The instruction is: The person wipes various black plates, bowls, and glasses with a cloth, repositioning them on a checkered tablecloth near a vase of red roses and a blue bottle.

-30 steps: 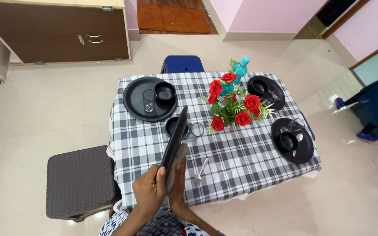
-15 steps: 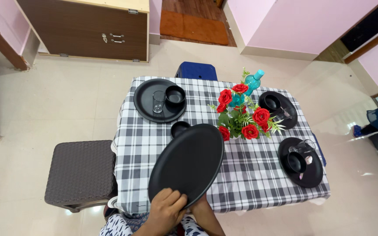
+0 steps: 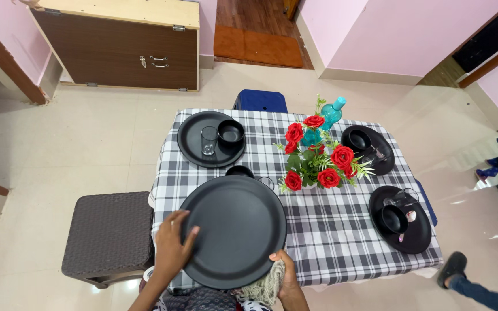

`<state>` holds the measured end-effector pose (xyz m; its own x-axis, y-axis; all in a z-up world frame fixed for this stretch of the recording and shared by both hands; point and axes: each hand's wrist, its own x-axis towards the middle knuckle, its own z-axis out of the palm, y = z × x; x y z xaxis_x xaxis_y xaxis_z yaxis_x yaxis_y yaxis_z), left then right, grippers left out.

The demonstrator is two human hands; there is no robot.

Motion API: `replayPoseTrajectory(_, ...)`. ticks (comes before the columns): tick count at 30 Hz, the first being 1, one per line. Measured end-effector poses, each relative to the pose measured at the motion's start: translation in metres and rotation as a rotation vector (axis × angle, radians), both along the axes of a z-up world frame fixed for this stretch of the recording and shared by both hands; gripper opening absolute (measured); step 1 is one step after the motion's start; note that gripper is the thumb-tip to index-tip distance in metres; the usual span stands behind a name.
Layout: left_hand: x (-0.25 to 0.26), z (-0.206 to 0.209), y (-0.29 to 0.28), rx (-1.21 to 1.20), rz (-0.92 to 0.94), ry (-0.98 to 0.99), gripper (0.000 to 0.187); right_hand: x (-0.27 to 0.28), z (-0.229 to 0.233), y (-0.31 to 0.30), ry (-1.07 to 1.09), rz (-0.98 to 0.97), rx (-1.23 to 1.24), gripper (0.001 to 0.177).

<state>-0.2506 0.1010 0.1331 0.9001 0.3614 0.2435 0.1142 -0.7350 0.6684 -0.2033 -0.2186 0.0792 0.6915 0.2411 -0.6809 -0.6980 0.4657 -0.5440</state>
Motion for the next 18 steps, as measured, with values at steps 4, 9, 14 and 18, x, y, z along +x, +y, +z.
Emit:
replayPoseTrajectory(4, -0.001, -0.081, 0.038, -1.240, 0.247, 0.444, 0.064, -0.008, 0.014, -0.014, 0.041, 0.047, 0.034, 0.071)
replayPoseTrajectory(9, -0.035, -0.131, 0.043, -2.012, -0.035, 0.419, 0.056, -0.003, 0.054, -0.004, -0.295, -0.073, -0.332, 0.069)
replayPoseTrajectory(14, -0.037, -0.073, 0.032, -1.626, 0.135, 0.291, 0.064, -0.017, 0.071, 0.044, -0.653, 0.355, -0.977, 0.091)
replayPoseTrajectory(18, -0.043, -0.047, 0.002, -1.190, -0.056, 0.426, 0.076, -0.053, 0.064, 0.106, -1.342, 0.649, -0.875, 0.060)
